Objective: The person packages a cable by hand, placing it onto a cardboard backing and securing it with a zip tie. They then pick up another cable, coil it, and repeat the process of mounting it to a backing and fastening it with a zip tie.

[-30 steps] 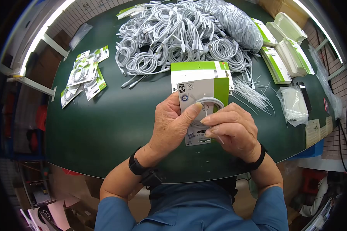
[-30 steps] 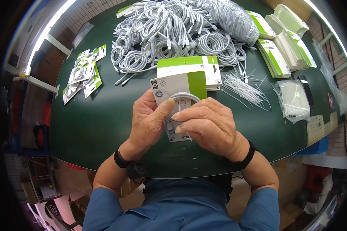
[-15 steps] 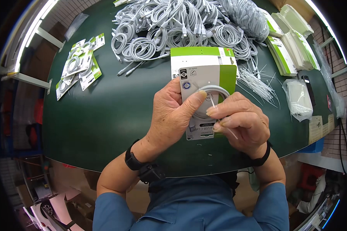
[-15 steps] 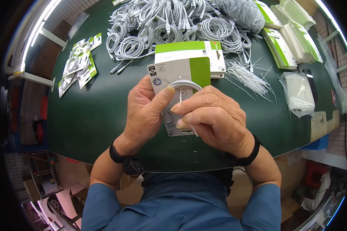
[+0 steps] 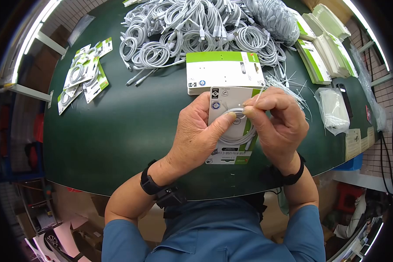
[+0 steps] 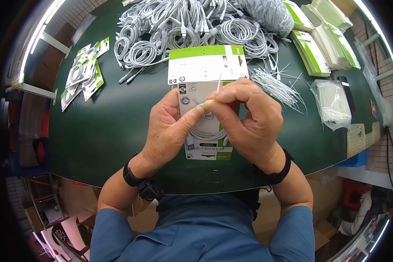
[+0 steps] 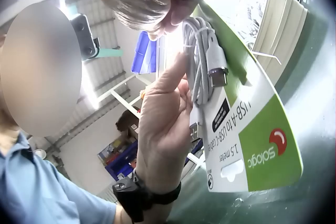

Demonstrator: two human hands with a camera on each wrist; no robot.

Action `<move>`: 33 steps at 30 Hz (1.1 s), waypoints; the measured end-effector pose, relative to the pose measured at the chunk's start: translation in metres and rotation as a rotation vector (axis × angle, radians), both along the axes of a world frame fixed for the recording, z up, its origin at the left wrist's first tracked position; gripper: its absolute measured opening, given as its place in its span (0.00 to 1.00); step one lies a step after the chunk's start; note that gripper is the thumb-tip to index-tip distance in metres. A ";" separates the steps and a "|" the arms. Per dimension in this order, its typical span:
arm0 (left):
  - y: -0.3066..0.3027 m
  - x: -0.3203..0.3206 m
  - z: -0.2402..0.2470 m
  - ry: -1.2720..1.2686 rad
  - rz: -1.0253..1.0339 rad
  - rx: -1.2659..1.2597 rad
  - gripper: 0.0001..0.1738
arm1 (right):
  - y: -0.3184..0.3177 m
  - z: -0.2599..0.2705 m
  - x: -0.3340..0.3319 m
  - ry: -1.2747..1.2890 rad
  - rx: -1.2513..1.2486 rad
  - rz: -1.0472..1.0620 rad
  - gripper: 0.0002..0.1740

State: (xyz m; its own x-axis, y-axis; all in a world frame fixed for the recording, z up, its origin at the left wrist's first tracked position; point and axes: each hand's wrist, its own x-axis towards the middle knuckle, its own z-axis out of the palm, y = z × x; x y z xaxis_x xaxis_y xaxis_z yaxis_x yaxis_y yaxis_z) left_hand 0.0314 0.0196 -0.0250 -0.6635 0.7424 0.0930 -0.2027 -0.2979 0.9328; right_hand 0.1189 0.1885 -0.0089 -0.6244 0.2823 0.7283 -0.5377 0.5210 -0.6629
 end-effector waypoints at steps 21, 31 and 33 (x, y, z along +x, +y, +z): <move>0.002 0.000 -0.002 0.046 0.003 0.036 0.16 | 0.016 0.010 0.014 0.094 0.593 -0.096 0.22; -0.006 -0.004 0.004 0.088 -0.064 -0.053 0.20 | 0.014 0.011 0.019 0.068 0.535 -0.090 0.22; -0.005 -0.004 0.003 0.095 -0.072 -0.034 0.20 | 0.016 0.010 0.019 0.062 0.525 -0.072 0.22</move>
State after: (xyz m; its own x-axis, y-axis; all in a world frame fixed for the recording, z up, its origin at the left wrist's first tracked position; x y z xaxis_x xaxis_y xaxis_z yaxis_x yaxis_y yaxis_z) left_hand 0.0273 0.0147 -0.0216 -0.5980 0.7914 0.1272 -0.1321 -0.2538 0.9582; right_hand 0.1376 0.2041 0.0011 -0.5681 -0.0892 0.8181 -0.5182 0.8111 -0.2714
